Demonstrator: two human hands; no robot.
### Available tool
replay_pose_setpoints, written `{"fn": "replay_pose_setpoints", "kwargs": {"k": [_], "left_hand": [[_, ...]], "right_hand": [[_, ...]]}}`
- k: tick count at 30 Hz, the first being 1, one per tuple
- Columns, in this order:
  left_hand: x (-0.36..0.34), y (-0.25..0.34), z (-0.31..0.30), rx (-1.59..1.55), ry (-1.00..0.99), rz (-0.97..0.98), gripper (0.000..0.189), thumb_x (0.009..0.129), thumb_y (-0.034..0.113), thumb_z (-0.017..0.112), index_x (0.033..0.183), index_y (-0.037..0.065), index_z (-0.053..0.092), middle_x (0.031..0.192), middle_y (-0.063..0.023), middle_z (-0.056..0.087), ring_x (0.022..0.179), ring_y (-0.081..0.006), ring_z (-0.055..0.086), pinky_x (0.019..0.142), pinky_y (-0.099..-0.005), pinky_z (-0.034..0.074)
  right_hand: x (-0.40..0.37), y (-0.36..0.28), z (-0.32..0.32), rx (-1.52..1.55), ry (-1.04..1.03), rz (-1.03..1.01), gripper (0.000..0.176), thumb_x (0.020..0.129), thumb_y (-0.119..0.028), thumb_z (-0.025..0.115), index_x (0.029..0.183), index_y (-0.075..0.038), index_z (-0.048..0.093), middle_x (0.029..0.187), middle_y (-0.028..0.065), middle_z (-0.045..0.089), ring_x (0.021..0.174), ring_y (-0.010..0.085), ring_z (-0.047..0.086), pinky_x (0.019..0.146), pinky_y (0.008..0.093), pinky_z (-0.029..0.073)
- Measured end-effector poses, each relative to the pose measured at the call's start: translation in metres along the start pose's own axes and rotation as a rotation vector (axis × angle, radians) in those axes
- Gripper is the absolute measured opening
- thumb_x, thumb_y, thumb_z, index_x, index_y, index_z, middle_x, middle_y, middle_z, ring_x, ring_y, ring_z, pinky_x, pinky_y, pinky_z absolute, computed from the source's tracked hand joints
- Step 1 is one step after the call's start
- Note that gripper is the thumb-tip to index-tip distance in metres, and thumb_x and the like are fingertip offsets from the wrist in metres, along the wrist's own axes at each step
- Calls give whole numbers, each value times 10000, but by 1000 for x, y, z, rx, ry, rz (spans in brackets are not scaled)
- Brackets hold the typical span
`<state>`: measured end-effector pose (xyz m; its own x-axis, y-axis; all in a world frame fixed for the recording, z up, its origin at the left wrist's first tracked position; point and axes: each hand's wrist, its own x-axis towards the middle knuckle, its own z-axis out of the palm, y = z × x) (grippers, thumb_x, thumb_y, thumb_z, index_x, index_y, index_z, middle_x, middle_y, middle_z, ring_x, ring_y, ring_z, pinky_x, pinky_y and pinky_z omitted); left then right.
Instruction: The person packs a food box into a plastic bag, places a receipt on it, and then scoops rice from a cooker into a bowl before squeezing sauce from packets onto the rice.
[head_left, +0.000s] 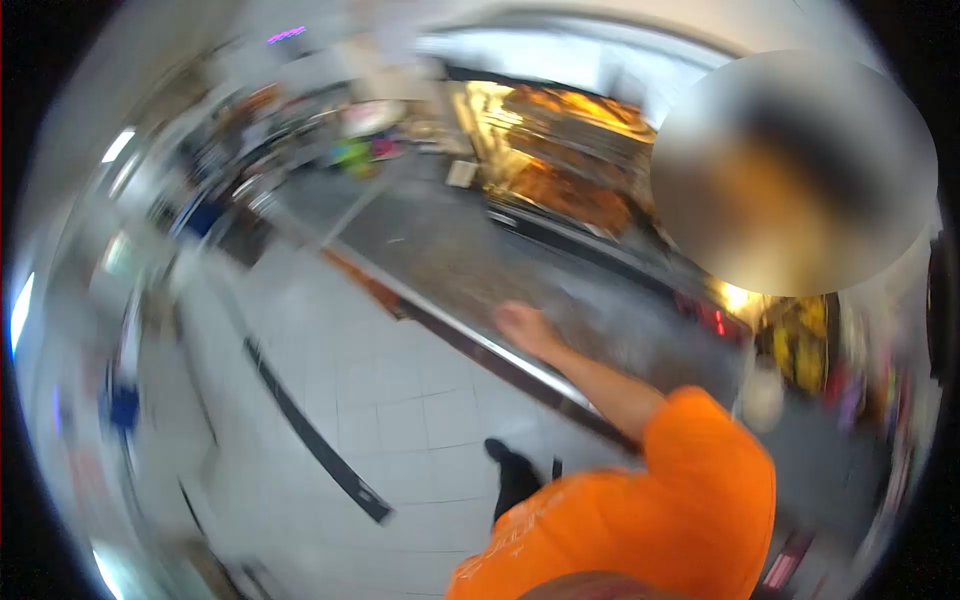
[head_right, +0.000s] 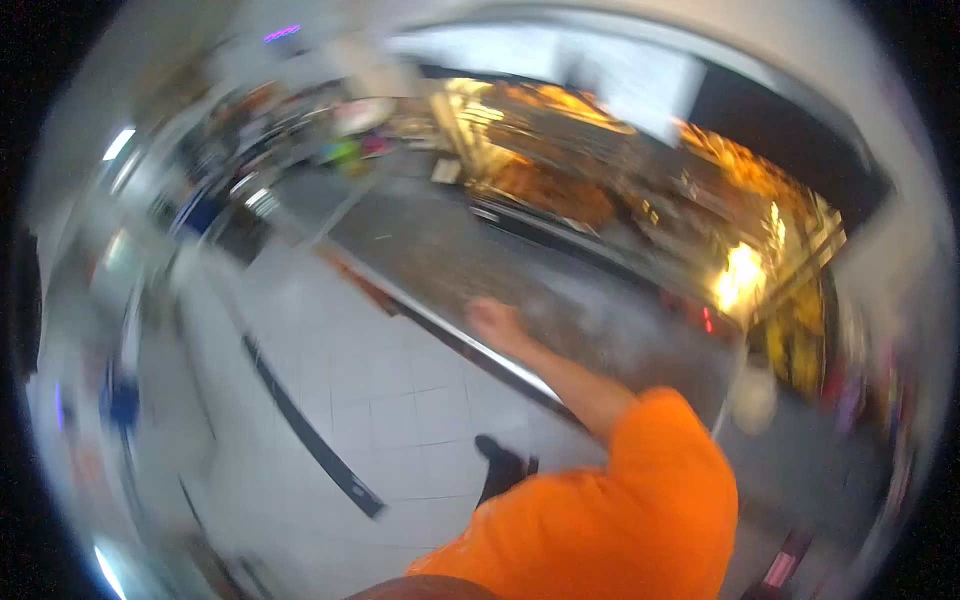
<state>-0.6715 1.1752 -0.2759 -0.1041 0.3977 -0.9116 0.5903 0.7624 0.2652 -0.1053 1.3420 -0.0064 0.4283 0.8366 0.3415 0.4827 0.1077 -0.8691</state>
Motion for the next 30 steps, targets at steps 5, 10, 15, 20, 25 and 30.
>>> {"fn": "replay_pose_setpoints", "kwargs": {"k": [5,10,15,20,25,30], "left_hand": [[63,146,-109,76,-9,77,432,867,350,655,1184,75,550,953,-84,621,796,-211,593,592,-351,466],[114,292,-137,-69,117,194,397,883,320,644,1177,71,546,968,-81,623,772,-194,589,533,-324,449],[102,449,-80,136,78,634,371,900,266,642,1190,56,544,1017,-77,618,774,-180,596,539,-277,445],[67,554,42,515,-200,1070,238,905,155,643,1075,-9,608,954,-100,636,798,-175,631,667,-288,515],[-66,618,171,605,-498,1265,194,913,143,638,1051,8,659,918,-67,685,837,-131,630,762,-286,501],[-220,643,223,471,-859,1219,247,945,202,612,1048,-17,658,897,-46,659,853,-119,605,795,-273,485]], "right_hand": [[-44,80,154,-94,-693,117,230,785,-215,660,966,-76,689,940,143,690,861,297,655,783,426,517],[-126,105,6,-206,248,791,201,812,-258,653,941,-116,714,969,188,689,909,321,667,795,439,517],[-262,133,-266,-1134,1590,1151,314,871,-204,561,1156,-74,564,987,186,628,918,376,606,790,479,485],[-318,76,-392,-1051,726,1714,353,850,-204,594,1199,-162,632,1165,134,654,1077,320,626,922,460,474],[-249,31,-383,-1060,584,1650,283,817,-257,593,1007,-86,714,1001,187,696,928,352,680,829,490,519],[-85,-16,-239,-392,545,765,274,759,-114,577,987,-80,724,972,171,702,873,368,668,800,449,512]]}}
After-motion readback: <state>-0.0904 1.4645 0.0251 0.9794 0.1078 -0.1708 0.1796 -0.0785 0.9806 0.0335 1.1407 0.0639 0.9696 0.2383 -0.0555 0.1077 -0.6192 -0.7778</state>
